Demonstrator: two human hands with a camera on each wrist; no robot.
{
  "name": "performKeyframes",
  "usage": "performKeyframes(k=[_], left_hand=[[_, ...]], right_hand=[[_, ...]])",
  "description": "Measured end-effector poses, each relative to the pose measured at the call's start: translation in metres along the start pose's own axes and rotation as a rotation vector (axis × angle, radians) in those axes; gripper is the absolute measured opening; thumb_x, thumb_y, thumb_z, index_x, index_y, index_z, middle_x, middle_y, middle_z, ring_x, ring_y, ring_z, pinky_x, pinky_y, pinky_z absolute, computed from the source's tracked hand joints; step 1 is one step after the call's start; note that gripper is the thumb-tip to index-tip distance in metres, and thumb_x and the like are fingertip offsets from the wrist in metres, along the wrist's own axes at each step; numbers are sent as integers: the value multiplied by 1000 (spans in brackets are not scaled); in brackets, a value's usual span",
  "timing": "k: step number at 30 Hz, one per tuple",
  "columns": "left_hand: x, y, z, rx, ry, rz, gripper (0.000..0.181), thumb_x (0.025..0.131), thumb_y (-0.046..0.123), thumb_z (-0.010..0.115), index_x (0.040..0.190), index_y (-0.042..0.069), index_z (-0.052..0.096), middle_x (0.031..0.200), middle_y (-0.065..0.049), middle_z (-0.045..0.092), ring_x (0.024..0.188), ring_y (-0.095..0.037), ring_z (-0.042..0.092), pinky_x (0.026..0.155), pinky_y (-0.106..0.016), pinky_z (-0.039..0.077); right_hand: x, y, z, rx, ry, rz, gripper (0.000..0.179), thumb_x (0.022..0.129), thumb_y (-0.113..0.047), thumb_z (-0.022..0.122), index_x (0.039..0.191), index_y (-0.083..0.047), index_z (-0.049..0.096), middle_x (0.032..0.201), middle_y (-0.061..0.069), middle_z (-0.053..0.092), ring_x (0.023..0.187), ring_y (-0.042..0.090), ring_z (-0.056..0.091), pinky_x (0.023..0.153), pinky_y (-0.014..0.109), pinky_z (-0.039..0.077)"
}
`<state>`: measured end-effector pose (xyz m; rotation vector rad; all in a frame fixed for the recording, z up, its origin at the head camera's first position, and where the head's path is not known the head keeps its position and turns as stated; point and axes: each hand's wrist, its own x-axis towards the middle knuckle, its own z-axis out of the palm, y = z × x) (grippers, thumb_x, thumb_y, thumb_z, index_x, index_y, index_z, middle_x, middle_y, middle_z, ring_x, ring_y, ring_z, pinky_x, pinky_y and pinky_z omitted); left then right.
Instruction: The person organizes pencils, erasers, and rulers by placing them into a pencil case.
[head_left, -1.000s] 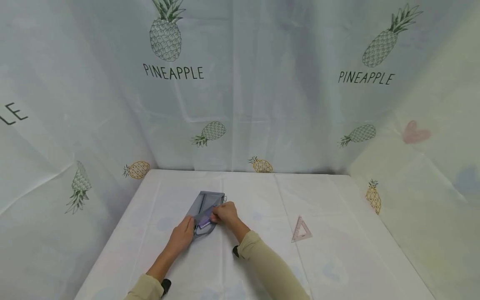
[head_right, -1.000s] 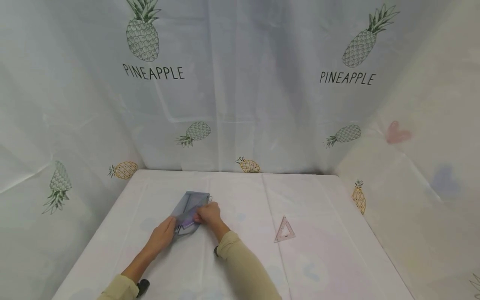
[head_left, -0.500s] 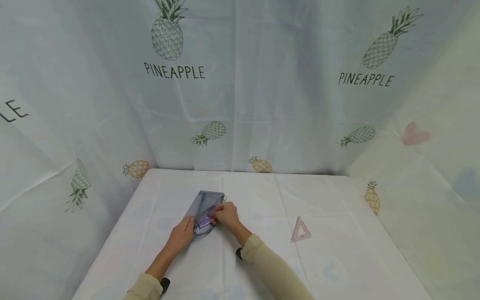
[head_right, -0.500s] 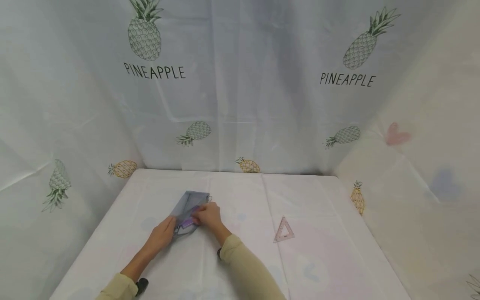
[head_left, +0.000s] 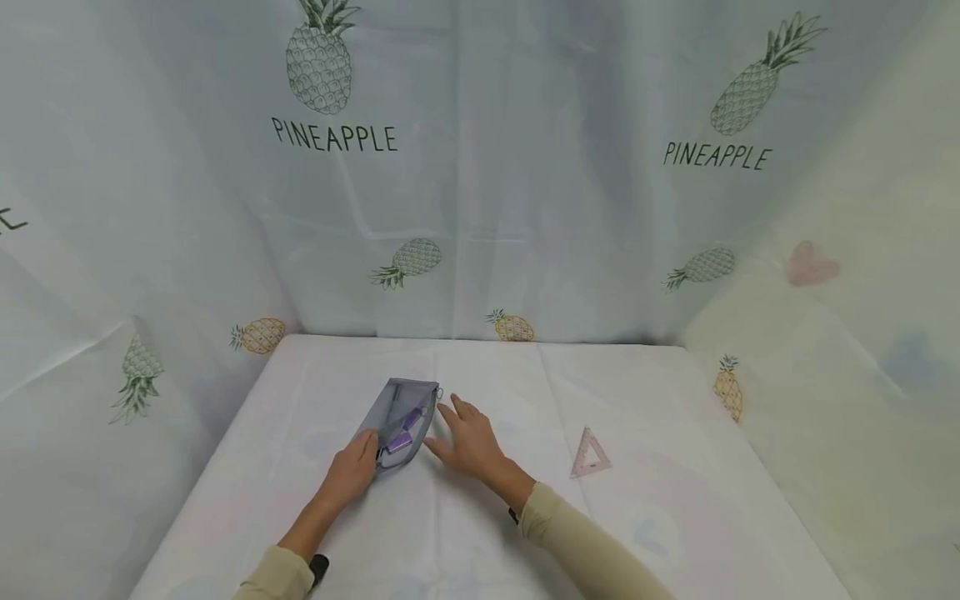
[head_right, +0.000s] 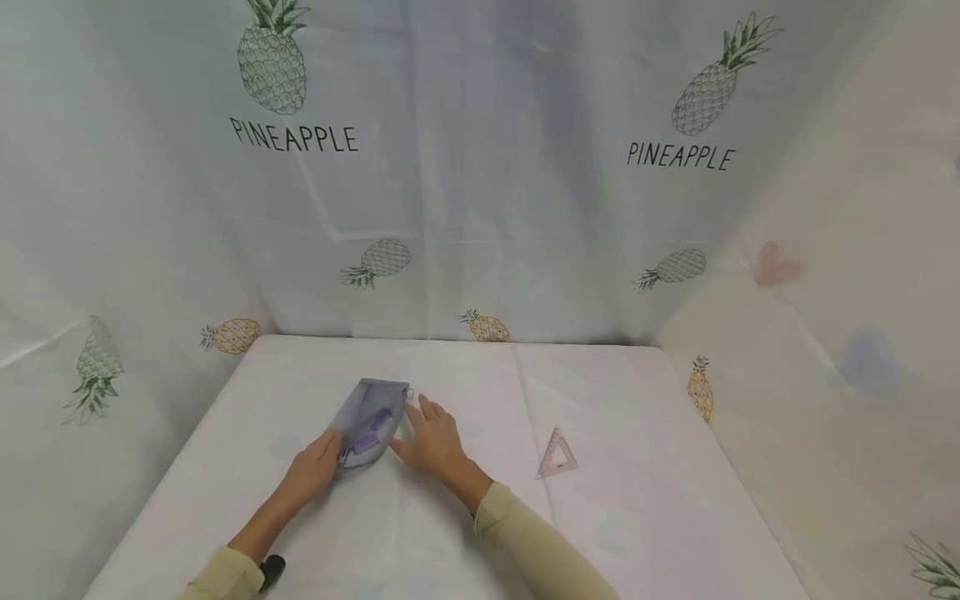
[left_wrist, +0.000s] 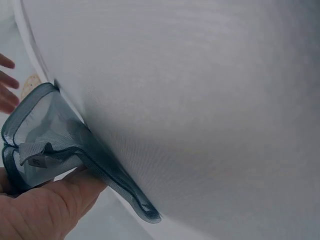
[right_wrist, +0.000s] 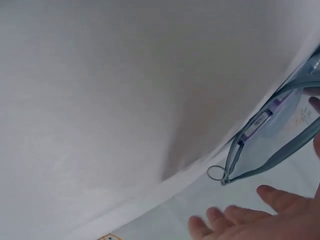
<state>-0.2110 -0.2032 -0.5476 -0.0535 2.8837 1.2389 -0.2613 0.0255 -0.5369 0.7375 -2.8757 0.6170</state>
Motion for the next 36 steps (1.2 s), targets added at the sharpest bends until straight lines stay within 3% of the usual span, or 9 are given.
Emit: performKeyframes(k=[4,12,18,36], left_hand=[[1,1,0,0,-8,-11,28,108,25,30,93,10,47,73,-3,40,69,-19,44,66,-33,38],[2,-1,3,-8,-26,-9,29,108,26,29,96,9,48,72,-3,38,67,-18,42,64,-32,37],[3,1,1,-15,-33,1,29,108,25,29,97,7,49,72,-4,39,66,-18,42,63,-32,37],[1,-1,-4,-17,-30,9,26,108,25,31,96,9,47,74,-5,40,70,-19,43,66,-33,38]], right_hand=[[-14,5,-5,-95,-87,-2,81,89,-66,54,153,-19,37,162,19,21,146,41,29,113,60,27],[-33,25,-12,-85,-213,68,90,87,-74,48,157,-22,25,165,20,3,150,44,14,116,64,16],[-39,51,-20,-115,-236,155,93,87,-77,45,159,-22,21,165,21,-1,150,45,11,116,65,13],[-68,113,-68,-147,-222,427,102,85,-69,60,158,-12,19,162,28,0,147,50,14,112,71,14]])
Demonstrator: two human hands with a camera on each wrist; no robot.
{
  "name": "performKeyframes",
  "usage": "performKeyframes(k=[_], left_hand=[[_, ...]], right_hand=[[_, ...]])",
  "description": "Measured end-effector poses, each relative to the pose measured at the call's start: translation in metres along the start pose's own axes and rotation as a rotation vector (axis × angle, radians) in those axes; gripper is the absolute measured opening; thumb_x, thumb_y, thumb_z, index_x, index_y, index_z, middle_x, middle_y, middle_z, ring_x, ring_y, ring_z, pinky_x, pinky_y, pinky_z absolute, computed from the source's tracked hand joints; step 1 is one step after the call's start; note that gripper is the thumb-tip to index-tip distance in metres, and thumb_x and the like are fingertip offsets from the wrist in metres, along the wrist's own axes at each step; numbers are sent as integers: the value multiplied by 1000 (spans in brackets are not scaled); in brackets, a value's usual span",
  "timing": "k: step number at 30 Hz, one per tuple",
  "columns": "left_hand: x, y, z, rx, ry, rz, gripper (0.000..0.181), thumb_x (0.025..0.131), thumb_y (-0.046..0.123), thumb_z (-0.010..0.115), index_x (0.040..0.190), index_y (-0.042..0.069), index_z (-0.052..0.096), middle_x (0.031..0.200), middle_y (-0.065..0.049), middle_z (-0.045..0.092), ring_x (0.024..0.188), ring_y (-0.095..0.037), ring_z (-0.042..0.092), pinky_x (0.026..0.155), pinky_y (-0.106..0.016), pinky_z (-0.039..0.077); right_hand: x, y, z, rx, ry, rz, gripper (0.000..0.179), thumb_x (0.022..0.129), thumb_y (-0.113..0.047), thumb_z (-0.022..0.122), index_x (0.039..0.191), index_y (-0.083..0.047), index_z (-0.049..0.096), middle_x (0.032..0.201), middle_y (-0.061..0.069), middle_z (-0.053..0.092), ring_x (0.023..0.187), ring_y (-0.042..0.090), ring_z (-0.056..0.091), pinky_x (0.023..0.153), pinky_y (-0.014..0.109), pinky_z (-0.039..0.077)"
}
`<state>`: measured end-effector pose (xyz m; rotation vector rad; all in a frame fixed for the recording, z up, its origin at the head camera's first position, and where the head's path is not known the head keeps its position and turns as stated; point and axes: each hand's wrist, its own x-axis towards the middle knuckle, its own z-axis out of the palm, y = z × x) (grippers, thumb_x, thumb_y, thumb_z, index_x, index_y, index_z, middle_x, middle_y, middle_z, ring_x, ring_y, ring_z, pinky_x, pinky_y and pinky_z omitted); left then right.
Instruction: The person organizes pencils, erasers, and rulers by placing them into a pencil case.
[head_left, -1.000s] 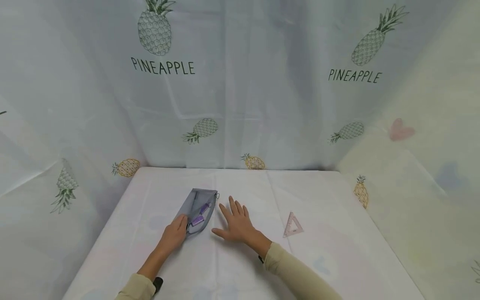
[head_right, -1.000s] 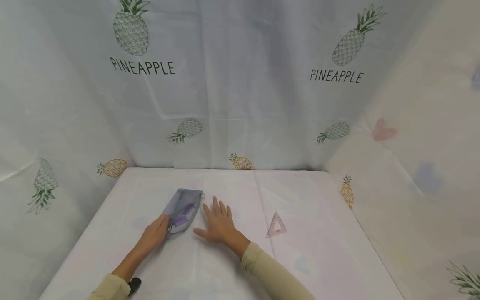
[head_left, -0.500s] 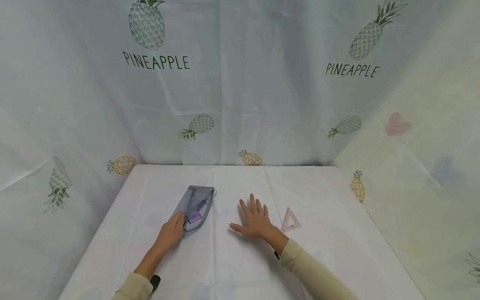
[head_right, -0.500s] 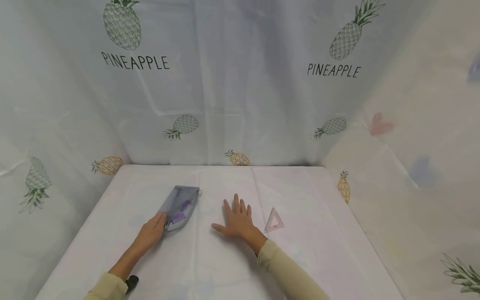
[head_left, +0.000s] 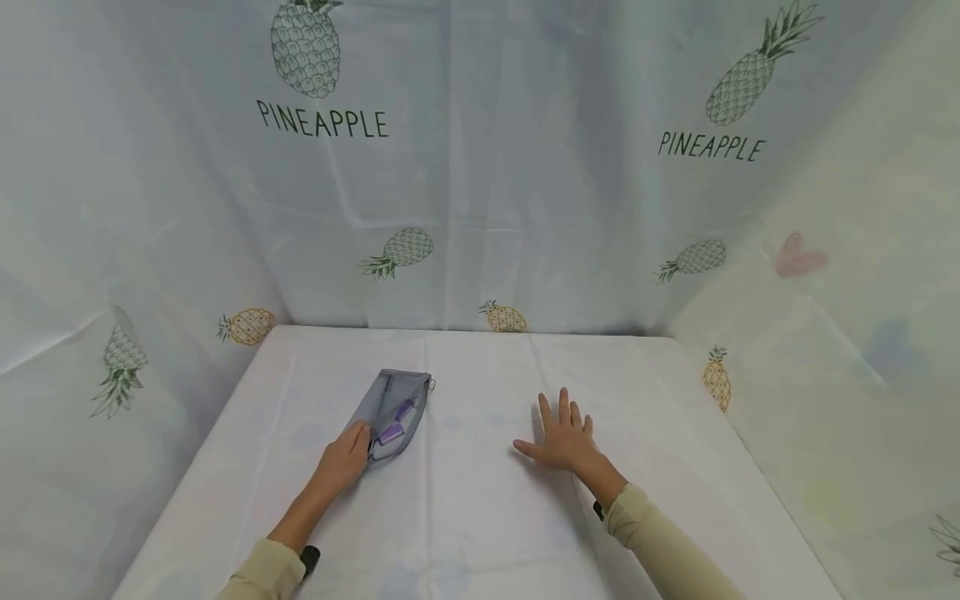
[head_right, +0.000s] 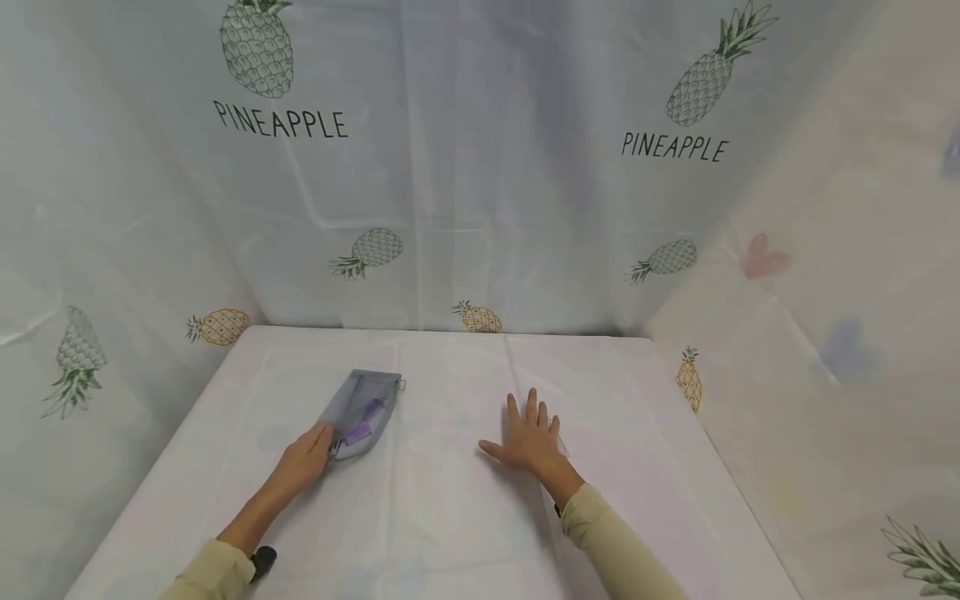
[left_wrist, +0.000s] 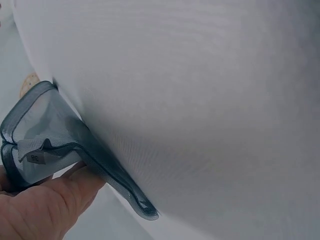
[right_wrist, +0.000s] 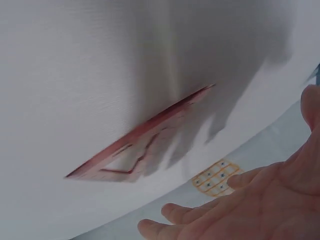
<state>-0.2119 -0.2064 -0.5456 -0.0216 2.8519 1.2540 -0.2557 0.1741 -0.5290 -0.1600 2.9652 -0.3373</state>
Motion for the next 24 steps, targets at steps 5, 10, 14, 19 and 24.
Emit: performKeyframes(k=[5,10,14,19,24], left_hand=[[0,2,0,4,-6,1,27,108,25,30,95,8,46,74,-5,38,69,-19,41,65,-34,37],[0,0,2,14,-2,-4,26,108,24,31,95,8,47,73,-4,36,69,-19,41,65,-33,36],[-1,0,2,11,3,-3,25,108,23,32,94,8,46,73,-4,36,70,-19,41,66,-33,36],[-3,0,1,8,0,-11,25,108,24,32,95,8,46,73,-4,36,72,-20,42,68,-34,37],[-6,-3,4,8,3,-4,29,109,27,30,97,8,47,78,-7,42,77,-22,46,70,-38,39]], right_hand=[[-4,19,-5,53,3,48,109,80,-70,65,158,-9,19,162,30,-1,147,53,12,110,73,12],[-8,32,-7,76,-3,90,113,79,-72,65,157,-6,18,160,32,-3,145,56,10,109,74,13],[-9,39,-9,90,-4,125,114,78,-70,67,156,-3,18,159,34,-1,144,58,11,108,76,15],[-9,43,-12,68,-24,163,116,77,-70,69,155,-1,20,158,36,3,142,59,15,106,77,18],[-15,49,-10,82,-1,186,116,74,-69,72,152,1,22,154,37,14,137,60,25,102,77,23]])
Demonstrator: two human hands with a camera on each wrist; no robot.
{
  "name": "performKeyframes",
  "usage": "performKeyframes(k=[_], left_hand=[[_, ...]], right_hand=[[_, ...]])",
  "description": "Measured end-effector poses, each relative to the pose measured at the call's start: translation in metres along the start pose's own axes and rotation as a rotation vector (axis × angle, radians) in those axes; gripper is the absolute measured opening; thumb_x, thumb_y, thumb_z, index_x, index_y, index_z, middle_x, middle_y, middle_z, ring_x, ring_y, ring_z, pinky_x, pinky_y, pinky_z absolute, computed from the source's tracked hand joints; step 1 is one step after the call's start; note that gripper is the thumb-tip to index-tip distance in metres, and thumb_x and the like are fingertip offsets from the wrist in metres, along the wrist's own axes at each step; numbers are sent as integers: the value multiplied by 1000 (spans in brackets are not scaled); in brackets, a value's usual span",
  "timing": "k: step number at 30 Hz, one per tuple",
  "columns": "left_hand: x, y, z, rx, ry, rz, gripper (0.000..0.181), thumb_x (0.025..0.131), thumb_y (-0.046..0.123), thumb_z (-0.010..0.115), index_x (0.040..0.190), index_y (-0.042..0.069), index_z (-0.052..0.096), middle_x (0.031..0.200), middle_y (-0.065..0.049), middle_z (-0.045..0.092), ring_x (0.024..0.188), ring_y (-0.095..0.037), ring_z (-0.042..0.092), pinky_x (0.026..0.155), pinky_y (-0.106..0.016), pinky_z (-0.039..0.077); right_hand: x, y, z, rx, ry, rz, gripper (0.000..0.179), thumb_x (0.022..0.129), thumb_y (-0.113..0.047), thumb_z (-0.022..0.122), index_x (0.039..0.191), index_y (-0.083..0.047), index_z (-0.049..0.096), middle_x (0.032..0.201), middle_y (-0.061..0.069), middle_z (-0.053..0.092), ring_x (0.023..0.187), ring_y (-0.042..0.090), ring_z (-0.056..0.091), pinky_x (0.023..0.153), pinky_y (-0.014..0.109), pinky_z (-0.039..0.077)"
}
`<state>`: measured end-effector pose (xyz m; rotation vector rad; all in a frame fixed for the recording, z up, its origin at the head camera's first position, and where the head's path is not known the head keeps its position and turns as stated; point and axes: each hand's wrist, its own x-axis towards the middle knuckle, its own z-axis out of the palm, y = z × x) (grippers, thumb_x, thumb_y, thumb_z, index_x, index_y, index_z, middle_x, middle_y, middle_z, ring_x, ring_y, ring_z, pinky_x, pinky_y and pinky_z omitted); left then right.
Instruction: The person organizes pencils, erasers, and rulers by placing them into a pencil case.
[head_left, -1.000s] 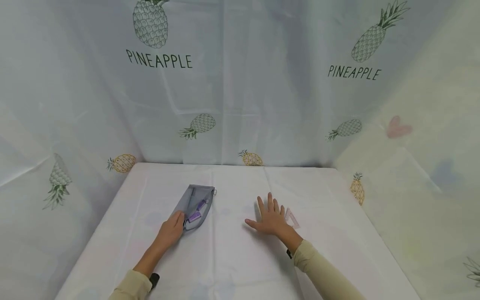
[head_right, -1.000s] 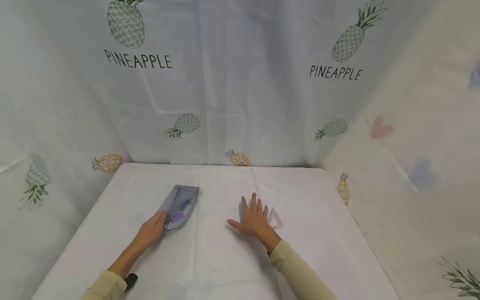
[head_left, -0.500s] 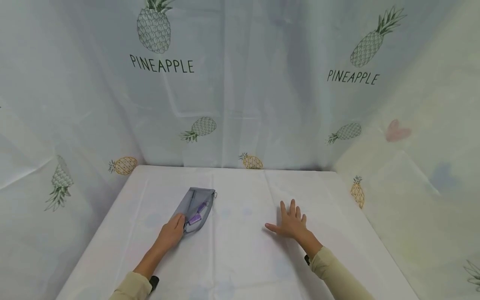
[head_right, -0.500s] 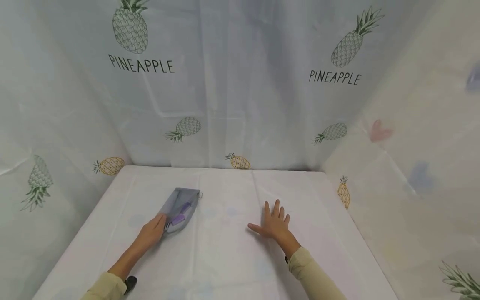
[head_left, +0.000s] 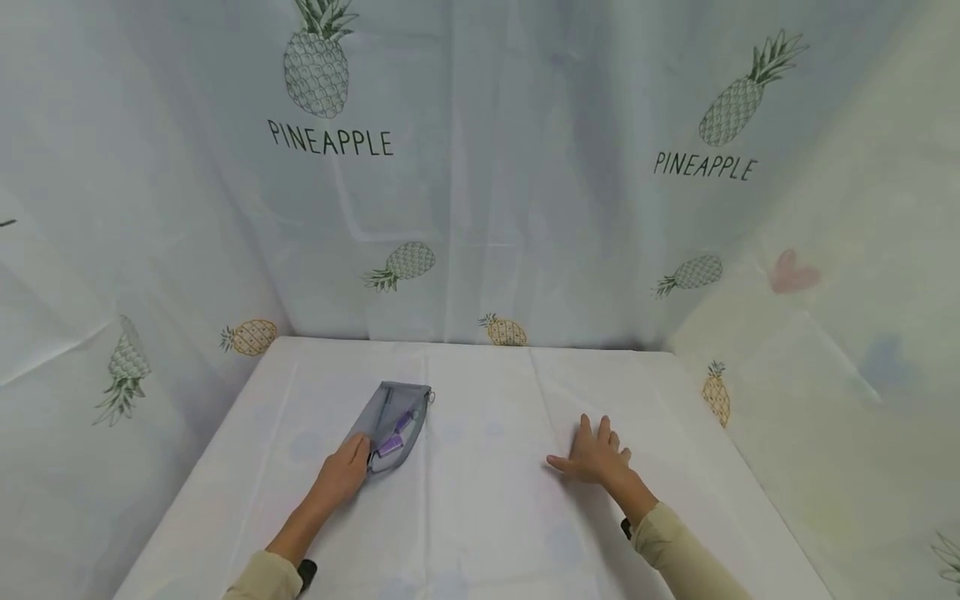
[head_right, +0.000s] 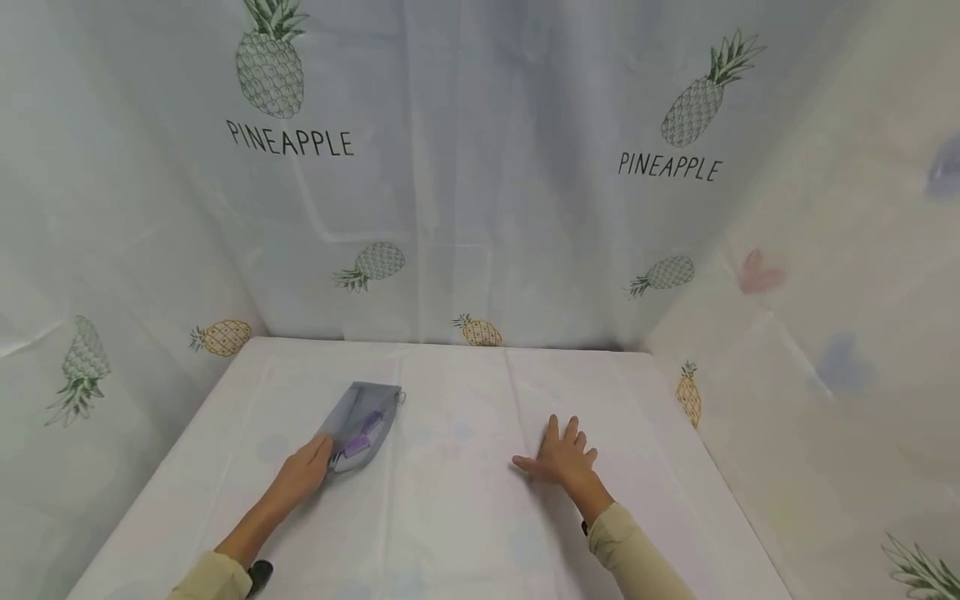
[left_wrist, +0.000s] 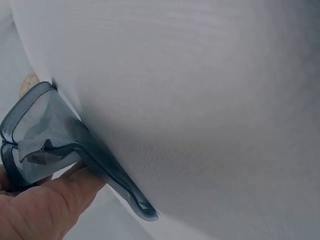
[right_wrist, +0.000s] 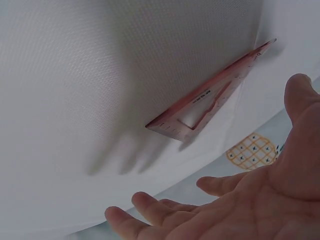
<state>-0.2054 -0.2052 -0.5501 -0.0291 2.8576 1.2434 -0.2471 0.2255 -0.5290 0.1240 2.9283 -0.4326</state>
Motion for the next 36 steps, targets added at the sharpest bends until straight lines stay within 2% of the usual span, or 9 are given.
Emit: performKeyframes(k=[4,8,12,18,24,28,31,36], left_hand=[[-9,-3,6,-14,-16,-21,26,108,24,32,95,8,48,80,-6,45,78,-21,47,71,-37,40],[-14,-3,9,-34,-13,-26,25,108,22,33,90,9,44,72,-3,32,67,-17,38,65,-32,35],[-9,-2,7,-31,3,-10,26,108,23,32,88,9,43,71,-1,30,66,-16,36,63,-32,34],[-2,-2,4,-14,6,-5,26,108,23,32,90,9,44,71,-2,32,67,-17,38,64,-32,35],[-3,1,4,-46,20,1,27,108,24,32,88,9,43,71,-2,34,65,-16,36,61,-30,34],[-2,1,3,-48,22,-2,27,108,24,32,88,10,43,72,-2,36,65,-16,38,61,-30,35],[0,0,3,-38,20,-3,26,108,23,32,89,9,44,72,-3,36,66,-17,38,62,-31,35],[2,0,2,-35,17,-11,26,108,23,33,90,9,45,73,-3,41,66,-17,40,62,-31,36]], right_hand=[[-11,8,7,12,11,14,113,72,-67,75,146,4,28,141,38,30,126,57,38,95,73,33],[-17,10,9,27,25,27,103,72,-60,79,133,11,37,122,37,41,111,54,47,85,68,40],[-12,9,7,19,29,40,94,72,-55,82,121,15,41,107,34,46,96,48,52,78,62,45],[3,11,2,-48,31,-25,83,72,-46,85,106,18,45,86,24,52,79,37,57,74,50,50],[10,13,-6,-16,-28,-33,74,71,-42,86,100,15,50,84,16,53,75,27,54,71,43,50],[11,13,-8,3,-36,-15,59,71,-43,86,86,4,55,78,10,52,70,23,49,62,37,45],[11,12,-10,-5,-48,-1,54,72,-46,85,80,-2,56,74,6,53,69,22,49,59,35,43],[13,14,-11,-10,-64,-3,60,73,-48,84,88,3,56,80,9,54,73,24,50,66,40,47]])
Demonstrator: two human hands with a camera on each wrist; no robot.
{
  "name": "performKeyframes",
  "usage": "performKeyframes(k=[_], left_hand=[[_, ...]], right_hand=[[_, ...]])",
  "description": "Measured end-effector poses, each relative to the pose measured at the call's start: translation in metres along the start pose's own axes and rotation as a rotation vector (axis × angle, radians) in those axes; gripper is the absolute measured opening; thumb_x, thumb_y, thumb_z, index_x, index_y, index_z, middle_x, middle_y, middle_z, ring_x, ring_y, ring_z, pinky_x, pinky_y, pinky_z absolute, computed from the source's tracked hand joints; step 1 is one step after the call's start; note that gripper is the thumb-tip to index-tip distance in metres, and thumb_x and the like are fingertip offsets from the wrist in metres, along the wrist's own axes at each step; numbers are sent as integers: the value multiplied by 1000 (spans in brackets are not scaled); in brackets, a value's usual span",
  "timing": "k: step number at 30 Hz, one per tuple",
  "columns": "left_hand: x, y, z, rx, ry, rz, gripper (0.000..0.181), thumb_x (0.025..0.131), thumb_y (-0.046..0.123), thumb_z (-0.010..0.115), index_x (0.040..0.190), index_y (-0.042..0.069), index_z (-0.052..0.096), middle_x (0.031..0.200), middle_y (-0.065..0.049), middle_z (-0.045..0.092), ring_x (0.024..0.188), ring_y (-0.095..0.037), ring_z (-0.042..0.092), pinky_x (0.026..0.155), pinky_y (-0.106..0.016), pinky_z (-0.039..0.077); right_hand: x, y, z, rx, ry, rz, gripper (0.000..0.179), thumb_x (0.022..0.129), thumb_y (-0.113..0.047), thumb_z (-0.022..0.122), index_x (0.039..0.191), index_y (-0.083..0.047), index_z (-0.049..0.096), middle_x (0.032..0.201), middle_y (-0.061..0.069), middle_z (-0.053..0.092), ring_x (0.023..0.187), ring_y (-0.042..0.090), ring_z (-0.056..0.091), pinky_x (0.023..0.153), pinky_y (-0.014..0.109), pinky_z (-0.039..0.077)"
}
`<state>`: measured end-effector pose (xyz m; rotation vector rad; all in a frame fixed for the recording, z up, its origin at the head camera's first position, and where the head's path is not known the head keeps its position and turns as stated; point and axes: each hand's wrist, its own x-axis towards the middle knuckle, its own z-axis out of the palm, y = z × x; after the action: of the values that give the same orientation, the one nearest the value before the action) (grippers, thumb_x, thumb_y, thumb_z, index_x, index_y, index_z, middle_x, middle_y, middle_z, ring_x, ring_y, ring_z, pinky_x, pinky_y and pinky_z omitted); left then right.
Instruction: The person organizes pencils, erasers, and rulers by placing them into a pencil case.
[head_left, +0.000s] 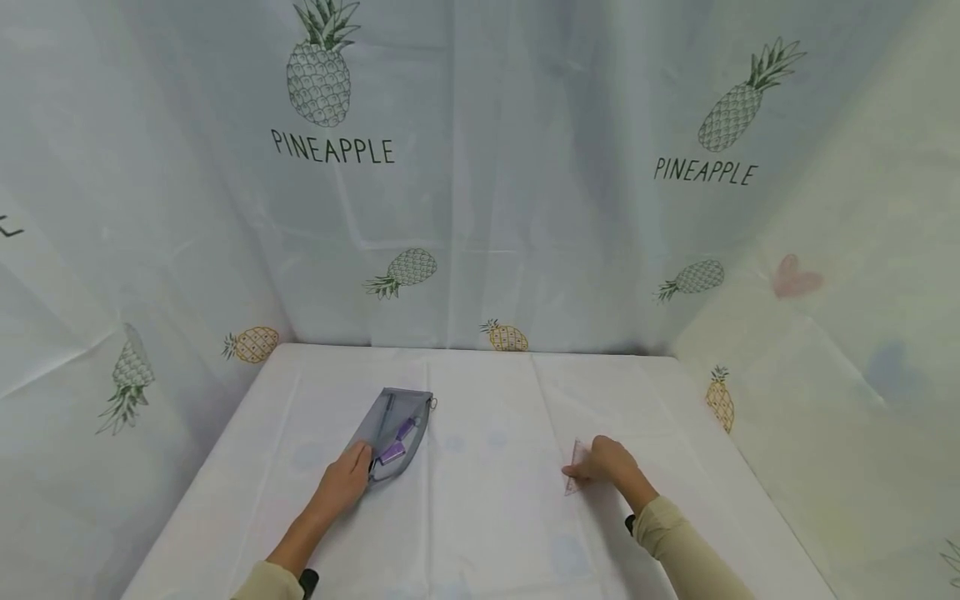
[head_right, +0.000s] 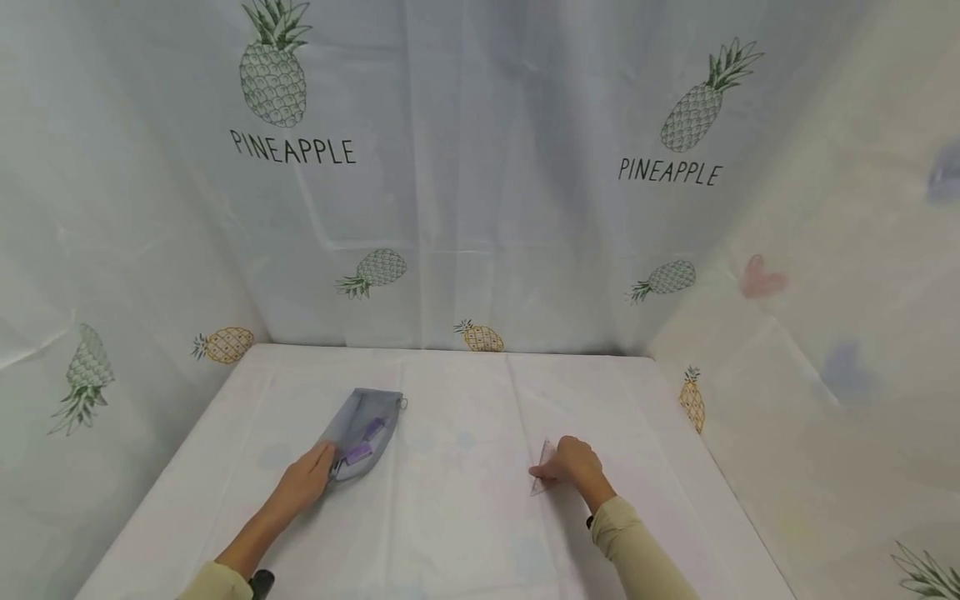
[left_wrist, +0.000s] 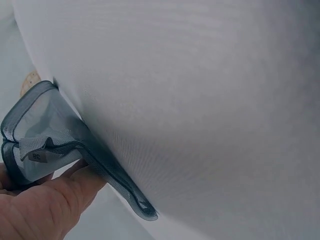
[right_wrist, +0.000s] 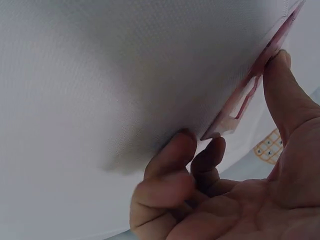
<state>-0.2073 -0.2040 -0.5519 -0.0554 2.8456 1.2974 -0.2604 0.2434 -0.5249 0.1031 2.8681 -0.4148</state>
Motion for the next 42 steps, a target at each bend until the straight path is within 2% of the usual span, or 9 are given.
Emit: performKeyframes(k=[3,7,12,17,23,27,34,37,42], left_hand=[[-1,1,-1,-4,1,-2,25,108,23,33,90,9,45,74,-3,45,66,-17,41,62,-31,36],[-2,3,-2,-2,8,4,26,108,23,33,89,10,45,74,-3,44,66,-17,41,62,-31,36],[-3,4,-2,-9,9,13,26,108,24,34,89,9,45,74,-3,45,66,-16,42,62,-31,36],[-2,5,-2,-1,9,9,26,108,24,33,89,10,45,75,-3,47,67,-16,43,61,-30,37],[-3,3,-3,3,-1,5,26,108,24,33,90,9,45,76,-3,49,68,-16,44,62,-31,37],[-2,3,-1,1,-5,1,27,108,25,33,91,9,46,76,-4,48,68,-17,44,62,-32,37],[-1,2,0,9,10,1,26,108,25,33,91,10,46,73,-3,40,67,-17,41,63,-31,36],[-2,2,0,-3,1,1,25,108,24,33,90,10,44,72,-3,35,66,-17,39,62,-31,35],[-6,4,-2,-5,1,1,24,107,23,34,90,10,44,71,-3,36,66,-18,39,62,-31,35]], right_hand=[[2,1,1,16,9,4,65,71,-48,86,93,5,56,83,11,55,75,25,51,69,41,48],[3,0,1,7,32,33,66,67,-51,87,90,2,56,79,9,56,72,24,51,62,37,45],[2,-1,-3,26,56,19,48,70,-44,87,74,-4,60,66,3,59,62,19,52,53,31,39],[5,2,-8,159,56,-64,28,79,-27,82,62,-6,72,54,1,65,55,14,53,52,27,39],[10,2,-11,452,-80,-74,27,91,-23,71,71,-3,75,58,1,65,49,9,42,46,23,31],[12,-8,-13,636,-179,-74,24,93,-21,69,85,1,74,66,1,67,53,9,52,48,23,38],[16,-37,-11,813,-271,-87,26,94,-15,67,106,8,70,80,6,73,64,10,66,59,25,53],[19,-48,-5,863,-296,-98,27,94,-14,67,107,9,68,80,6,73,65,10,67,61,25,55],[23,-67,8,846,-296,-126,27,93,-21,69,102,4,71,78,2,73,62,8,65,58,23,53]])
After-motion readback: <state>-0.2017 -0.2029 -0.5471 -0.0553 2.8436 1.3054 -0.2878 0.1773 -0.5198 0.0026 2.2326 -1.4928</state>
